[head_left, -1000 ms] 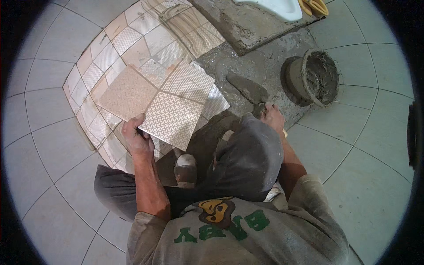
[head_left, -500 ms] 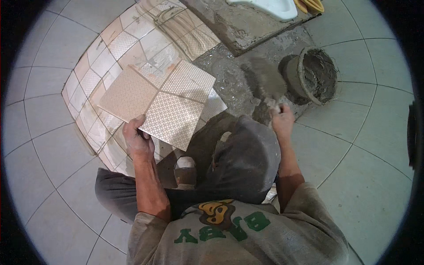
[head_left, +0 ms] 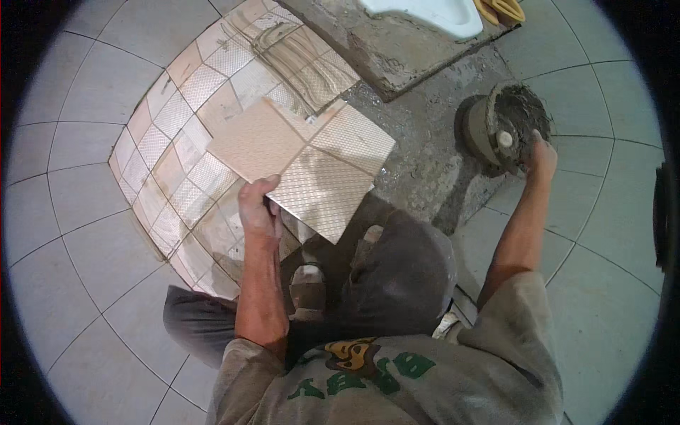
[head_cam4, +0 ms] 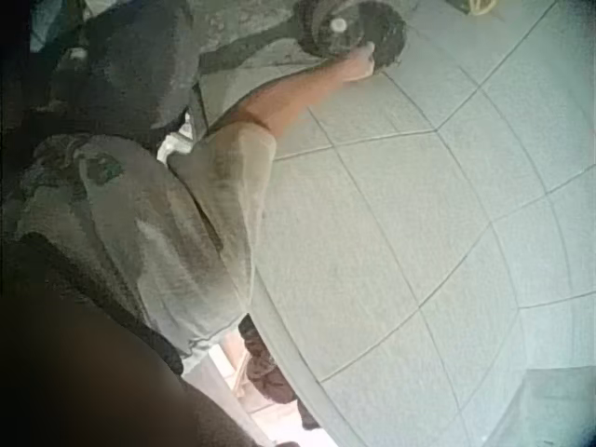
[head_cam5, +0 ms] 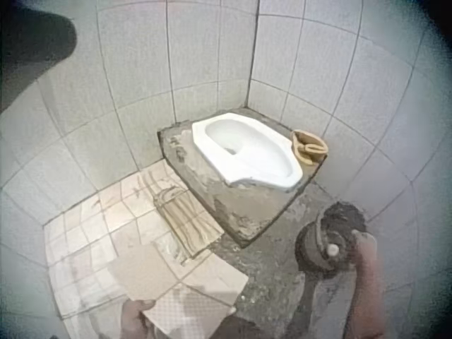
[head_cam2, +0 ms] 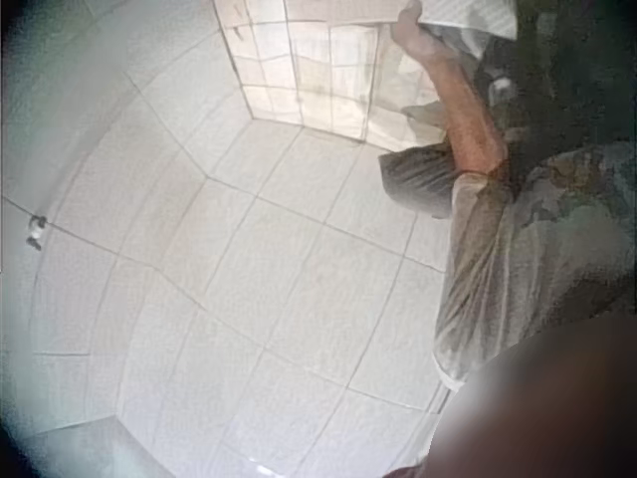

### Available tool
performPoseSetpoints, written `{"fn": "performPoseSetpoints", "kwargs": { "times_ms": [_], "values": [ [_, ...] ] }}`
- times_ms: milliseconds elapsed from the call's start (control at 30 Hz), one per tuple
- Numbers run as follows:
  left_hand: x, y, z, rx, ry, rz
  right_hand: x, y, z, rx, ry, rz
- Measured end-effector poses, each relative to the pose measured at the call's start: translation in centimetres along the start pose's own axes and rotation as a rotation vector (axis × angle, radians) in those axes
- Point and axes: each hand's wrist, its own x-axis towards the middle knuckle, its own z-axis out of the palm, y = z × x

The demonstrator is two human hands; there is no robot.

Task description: Tiling the floor of a bathroom using mortar and a rubber mallet.

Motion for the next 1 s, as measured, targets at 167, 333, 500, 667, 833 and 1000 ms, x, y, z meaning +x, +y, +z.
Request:
{"fn": "performPoseSetpoints", "kwargs": {
  "times_ms": [167,333,500,667,833,1000],
  "values": [
    [1.2,-0.7,0.8,0.098,-0.121,-0.075,-13.6,3.9,9.0,-0.067,-0.434,-0.169],
    [4.1,-4.3,2.1,0.361,-0.272,-0.259,-19.1,8.6,14.1,0.755,-1.009,0.592],
    [6.7,-6.1,1.7,0.742,-0.367,-0.413,-19.5,9.4,14.5,1.101,-0.883,0.66],
    [7.9,-10.3,1.9,0.637,-0.15,-0.329,-17.5,14.0,15.5,1.089,-0.907,0.637],
    [8.7,-11.3,2.5,0.561,-0.158,-0.279,-14.6,14.6,16.3,1.064,-0.924,0.577],
    [10.6,-12.2,2.7,0.698,-0.137,-0.167,-13.1,14.1,18.3,1.068,-0.948,0.583]
  ]
}}
